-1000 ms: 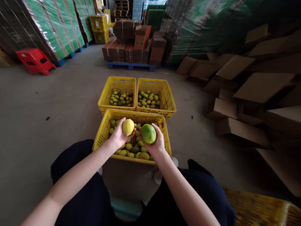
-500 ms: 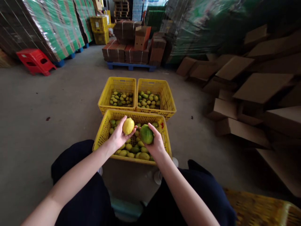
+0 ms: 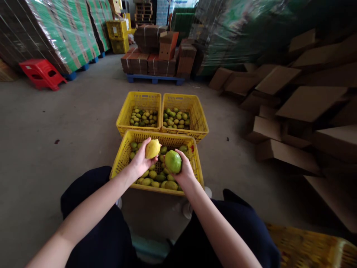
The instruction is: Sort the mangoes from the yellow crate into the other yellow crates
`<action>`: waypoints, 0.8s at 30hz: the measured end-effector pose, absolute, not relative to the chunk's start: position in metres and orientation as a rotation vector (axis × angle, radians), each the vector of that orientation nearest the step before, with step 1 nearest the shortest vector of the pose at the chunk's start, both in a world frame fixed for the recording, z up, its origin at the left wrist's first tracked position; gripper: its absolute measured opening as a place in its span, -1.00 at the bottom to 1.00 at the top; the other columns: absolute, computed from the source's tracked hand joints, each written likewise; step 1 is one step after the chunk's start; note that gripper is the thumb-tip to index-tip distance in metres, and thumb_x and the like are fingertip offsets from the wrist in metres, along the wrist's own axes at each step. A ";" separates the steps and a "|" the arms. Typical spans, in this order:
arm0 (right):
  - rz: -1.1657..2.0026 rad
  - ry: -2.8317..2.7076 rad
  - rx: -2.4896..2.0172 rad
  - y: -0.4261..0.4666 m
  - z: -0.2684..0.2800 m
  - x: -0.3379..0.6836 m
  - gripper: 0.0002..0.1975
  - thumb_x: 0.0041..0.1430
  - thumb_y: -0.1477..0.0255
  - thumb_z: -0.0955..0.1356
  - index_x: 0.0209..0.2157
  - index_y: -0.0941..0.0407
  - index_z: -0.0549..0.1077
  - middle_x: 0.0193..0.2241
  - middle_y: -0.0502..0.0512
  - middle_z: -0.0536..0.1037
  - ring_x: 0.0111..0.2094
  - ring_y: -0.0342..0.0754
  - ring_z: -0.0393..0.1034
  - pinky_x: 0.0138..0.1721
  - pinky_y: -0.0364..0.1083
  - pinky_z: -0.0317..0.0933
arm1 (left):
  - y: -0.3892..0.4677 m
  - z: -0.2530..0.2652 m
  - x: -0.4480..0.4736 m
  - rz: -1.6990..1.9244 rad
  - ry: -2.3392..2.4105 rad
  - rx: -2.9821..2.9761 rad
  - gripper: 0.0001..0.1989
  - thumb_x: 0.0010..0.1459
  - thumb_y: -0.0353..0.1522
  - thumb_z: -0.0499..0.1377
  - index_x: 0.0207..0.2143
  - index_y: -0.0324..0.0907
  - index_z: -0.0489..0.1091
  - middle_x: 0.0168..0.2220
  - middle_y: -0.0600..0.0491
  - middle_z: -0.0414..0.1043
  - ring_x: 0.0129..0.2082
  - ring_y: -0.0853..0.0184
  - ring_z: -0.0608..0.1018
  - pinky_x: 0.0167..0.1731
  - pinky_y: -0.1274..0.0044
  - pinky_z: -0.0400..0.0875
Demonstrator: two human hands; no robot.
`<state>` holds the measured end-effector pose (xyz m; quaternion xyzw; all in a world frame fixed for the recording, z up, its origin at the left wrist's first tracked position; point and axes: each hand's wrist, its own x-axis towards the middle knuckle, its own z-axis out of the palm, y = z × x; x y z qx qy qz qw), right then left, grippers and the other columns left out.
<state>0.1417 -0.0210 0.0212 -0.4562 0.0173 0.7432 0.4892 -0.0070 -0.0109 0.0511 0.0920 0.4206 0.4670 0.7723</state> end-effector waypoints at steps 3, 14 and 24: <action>1.840 0.034 -1.025 -0.021 0.015 0.141 -0.83 0.14 0.33 0.34 -0.43 0.15 0.45 -0.61 0.07 0.57 -0.59 -0.04 0.48 -0.53 -0.07 0.43 | -0.010 0.051 -0.006 0.986 0.923 0.183 -0.65 0.28 -0.23 0.03 -0.16 -0.31 0.47 -0.50 -0.03 0.49 -0.64 0.42 0.47 -0.66 0.64 0.41; 1.801 0.016 -0.817 -0.024 0.037 0.143 -0.76 0.15 0.34 0.28 -0.24 0.16 0.49 -0.42 0.15 0.63 -0.45 -0.02 0.53 -0.44 -0.06 0.47 | -0.011 0.047 -0.010 1.013 0.802 0.218 -0.67 0.28 -0.26 -0.01 -0.15 -0.28 0.45 -0.46 -0.03 0.51 -0.73 0.49 0.41 -0.79 0.70 0.27; 1.771 -0.095 -0.711 -0.021 0.038 0.143 -0.80 0.10 0.33 0.31 -0.31 0.13 0.50 -0.45 0.10 0.62 -0.46 -0.02 0.53 -0.47 -0.07 0.45 | -0.013 0.051 -0.006 1.159 0.691 0.132 -0.78 0.17 -0.31 0.07 -0.38 -0.26 0.44 -0.52 -0.02 0.49 -0.57 0.34 0.55 -0.60 0.57 0.49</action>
